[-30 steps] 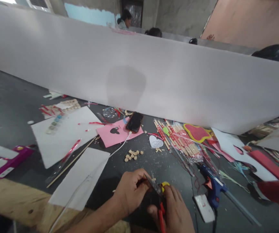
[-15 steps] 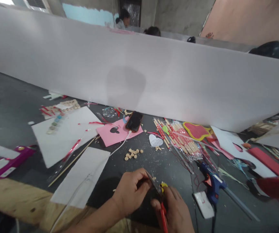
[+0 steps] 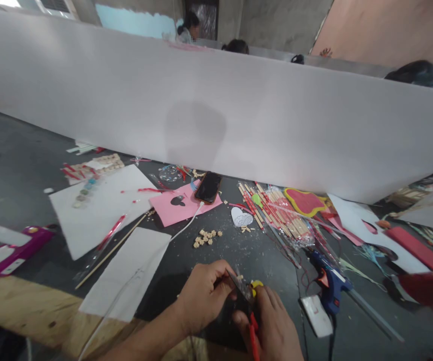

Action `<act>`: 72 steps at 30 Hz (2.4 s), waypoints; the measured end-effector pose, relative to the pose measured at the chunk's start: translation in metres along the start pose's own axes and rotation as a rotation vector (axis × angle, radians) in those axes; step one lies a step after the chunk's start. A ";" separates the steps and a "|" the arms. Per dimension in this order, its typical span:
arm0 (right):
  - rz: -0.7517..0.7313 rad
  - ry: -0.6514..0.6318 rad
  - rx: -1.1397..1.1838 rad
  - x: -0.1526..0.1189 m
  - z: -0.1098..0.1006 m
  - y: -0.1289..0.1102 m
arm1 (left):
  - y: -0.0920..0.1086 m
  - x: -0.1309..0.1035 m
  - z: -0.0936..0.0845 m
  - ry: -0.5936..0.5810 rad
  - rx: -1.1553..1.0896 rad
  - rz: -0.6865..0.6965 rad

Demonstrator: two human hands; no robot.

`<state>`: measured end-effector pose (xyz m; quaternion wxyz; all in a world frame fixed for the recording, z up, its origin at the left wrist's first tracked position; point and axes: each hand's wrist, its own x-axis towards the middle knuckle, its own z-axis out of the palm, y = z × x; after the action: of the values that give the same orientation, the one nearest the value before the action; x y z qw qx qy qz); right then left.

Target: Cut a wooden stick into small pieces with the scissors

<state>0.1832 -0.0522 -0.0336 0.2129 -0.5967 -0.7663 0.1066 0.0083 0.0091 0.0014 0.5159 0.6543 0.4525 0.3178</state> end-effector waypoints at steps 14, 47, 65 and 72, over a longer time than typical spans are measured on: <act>0.043 -0.074 0.007 0.000 0.003 0.000 | -0.002 -0.001 -0.001 -0.002 -0.029 -0.014; 0.014 0.011 0.056 -0.001 0.001 -0.007 | 0.004 -0.003 -0.005 -0.024 -0.093 -0.063; -0.002 0.061 0.006 -0.002 -0.001 -0.007 | 0.007 -0.002 -0.005 0.052 0.093 0.007; -0.011 0.064 -0.002 -0.003 0.000 -0.005 | 0.005 -0.002 -0.005 0.034 0.055 0.021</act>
<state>0.1794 -0.0561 -0.0317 0.2373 -0.5959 -0.7624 0.0853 0.0047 0.0085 0.0076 0.4866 0.6674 0.4629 0.3217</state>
